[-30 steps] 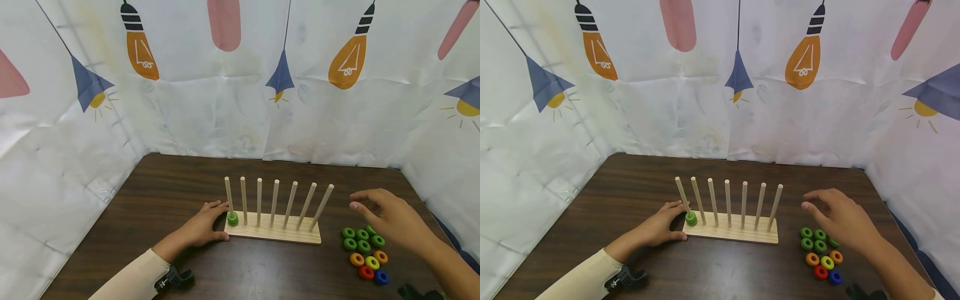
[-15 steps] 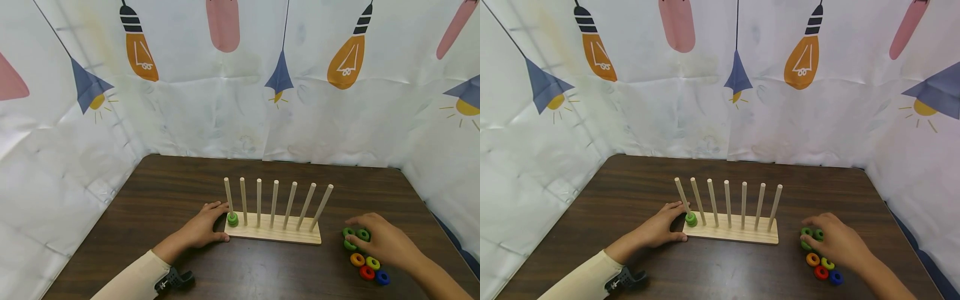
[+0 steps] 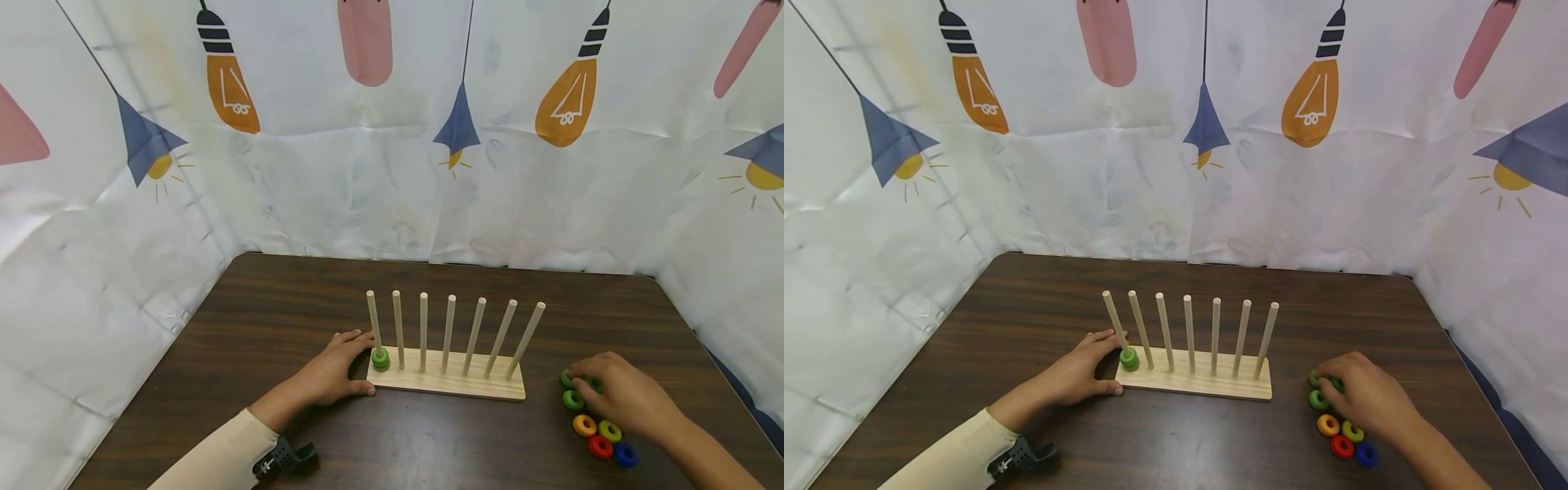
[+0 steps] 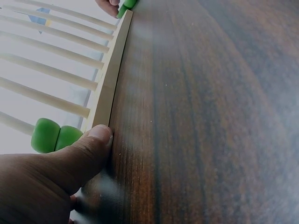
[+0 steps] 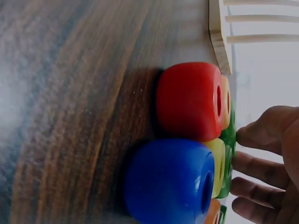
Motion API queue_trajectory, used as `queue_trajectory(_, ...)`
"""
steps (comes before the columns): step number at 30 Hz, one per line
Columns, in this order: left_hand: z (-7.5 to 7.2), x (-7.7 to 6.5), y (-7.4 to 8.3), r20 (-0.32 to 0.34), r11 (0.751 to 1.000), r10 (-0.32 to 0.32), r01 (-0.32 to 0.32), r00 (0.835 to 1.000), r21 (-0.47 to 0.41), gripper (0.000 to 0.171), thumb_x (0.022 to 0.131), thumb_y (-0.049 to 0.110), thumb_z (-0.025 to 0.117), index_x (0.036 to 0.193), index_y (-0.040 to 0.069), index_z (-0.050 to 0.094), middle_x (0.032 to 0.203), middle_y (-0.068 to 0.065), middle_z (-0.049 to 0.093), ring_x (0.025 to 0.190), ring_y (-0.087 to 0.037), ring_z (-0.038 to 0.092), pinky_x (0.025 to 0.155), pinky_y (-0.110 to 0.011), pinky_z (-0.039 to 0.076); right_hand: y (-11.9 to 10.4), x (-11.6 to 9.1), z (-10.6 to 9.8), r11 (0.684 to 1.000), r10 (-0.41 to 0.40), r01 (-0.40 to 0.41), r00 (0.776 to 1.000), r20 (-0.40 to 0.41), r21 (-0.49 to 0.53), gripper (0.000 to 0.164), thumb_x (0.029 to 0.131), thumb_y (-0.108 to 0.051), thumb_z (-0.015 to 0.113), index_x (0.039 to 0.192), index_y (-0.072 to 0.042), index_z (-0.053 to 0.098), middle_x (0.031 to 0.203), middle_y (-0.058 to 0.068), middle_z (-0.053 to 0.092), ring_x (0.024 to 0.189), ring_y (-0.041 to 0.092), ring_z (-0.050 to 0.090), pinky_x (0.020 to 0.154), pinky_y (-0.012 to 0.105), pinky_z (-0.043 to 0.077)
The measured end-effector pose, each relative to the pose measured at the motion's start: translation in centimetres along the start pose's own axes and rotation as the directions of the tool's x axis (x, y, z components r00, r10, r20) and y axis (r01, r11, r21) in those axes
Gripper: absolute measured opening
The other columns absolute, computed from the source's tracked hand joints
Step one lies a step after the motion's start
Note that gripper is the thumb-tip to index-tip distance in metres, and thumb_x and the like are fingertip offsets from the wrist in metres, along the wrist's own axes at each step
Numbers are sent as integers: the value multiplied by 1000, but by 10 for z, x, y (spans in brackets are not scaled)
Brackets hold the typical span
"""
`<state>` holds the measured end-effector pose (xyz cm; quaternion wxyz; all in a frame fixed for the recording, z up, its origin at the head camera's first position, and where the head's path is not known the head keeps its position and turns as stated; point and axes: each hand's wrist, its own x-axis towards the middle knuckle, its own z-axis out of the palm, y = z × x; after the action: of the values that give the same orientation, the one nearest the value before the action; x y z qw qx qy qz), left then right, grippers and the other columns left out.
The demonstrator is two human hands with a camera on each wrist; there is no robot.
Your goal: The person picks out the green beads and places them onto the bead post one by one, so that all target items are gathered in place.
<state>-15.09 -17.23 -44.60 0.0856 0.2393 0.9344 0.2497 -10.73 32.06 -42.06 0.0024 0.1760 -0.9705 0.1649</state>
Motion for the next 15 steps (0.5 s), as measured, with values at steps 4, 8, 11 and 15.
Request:
queue_trajectory(4,-1,0,0,1,1000,-5,5,1000,1,77,82,34,89,146,10,55,159,-8,42,149,-37,29,118,-64,25,2,5,1,1000,1,-1,1000,1,1,13,91,-20,79,104,-23,78,108,-1,70,104,31,65,78,52,59)
queue_trajectory(8,-1,1,0,2,1000,-7,7,1000,3,77,82,34,89,146,10,55,159,-7,42,149,-37,29,118,-64,24,4,11,2,1000,-7,7,1000,14,-3,14,90,-23,81,103,-25,78,108,-1,70,102,31,65,78,53,58)
queue_trajectory(11,0,0,-1,3,1000,-4,4,1000,6,77,82,35,88,147,10,55,159,-8,42,149,-37,28,119,-64,23,6,16,3,1000,-3,4,1000,21,-17,16,88,-26,83,102,-25,76,107,-1,70,101,32,66,77,54,58)
queue_trajectory(15,0,1,0,3,1000,3,-3,1000,8,77,82,35,88,147,9,55,159,-8,42,149,-37,28,120,-63,20,7,19,4,999,21,-20,999,24,-27,19,87,-29,84,102,-25,74,105,0,70,98,31,66,73,52,58)
